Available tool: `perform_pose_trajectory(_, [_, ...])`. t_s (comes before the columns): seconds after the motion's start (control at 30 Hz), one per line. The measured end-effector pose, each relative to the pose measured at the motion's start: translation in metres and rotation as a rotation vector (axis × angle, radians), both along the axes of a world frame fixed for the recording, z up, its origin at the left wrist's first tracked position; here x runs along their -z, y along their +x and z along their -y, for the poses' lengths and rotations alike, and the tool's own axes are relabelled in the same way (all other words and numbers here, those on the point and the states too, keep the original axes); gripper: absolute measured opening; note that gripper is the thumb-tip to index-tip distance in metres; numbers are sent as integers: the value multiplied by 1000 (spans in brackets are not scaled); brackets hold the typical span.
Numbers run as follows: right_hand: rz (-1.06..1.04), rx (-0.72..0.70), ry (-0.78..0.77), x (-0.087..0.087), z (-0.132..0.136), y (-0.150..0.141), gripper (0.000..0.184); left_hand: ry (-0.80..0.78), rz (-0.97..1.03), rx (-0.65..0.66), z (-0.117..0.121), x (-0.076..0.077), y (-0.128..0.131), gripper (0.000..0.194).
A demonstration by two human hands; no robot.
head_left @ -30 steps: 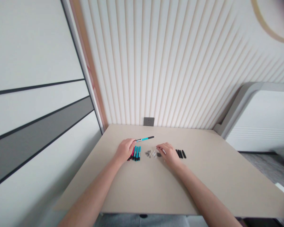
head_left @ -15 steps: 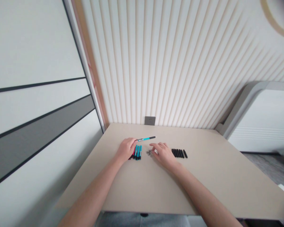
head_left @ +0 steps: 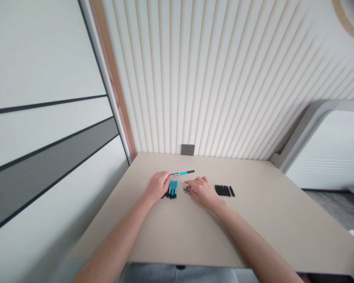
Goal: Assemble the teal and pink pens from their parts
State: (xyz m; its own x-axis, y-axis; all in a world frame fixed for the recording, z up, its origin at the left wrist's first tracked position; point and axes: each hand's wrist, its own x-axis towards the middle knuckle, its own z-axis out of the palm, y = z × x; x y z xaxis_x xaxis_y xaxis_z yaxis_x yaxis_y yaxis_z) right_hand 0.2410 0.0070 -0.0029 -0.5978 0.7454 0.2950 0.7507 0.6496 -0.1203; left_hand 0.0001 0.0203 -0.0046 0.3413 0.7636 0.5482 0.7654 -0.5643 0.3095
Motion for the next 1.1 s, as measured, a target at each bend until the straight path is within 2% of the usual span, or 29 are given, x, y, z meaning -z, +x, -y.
perform_pose_trajectory(0.33, [-90, -50, 41, 1, 1, 2, 26, -8, -3, -3, -1, 1, -1, 26])
perform_pose_trajectory(0.47, [-271, -78, 61, 1, 5, 12, 24, -8, 28, 18, -1, 0, 0, 27])
perform_pose_trajectory(0.6, [-521, 28, 84, 0, 8, 32, 25, -52, 27, 106, 0, -2, 2, 27])
perform_pose_trajectory(0.67, [-577, 67, 71, 1, 7, 42, 26, -72, 19, 152, 1, -2, 3, 27])
perform_pose_trajectory(0.77, [-578, 25, -18, 4, 4, 49, 30, -84, 16, 196, 1, -2, 4, 28])
perform_pose_trajectory(0.9, [-525, -44, -104, 7, 4, 42, 34, -76, 14, 216, 2, -3, 4, 29])
perform_pose_trajectory(1.1, [-399, -21, -79, 9, 4, 37, 32, -61, -9, 217, 2, -2, 4, 29])
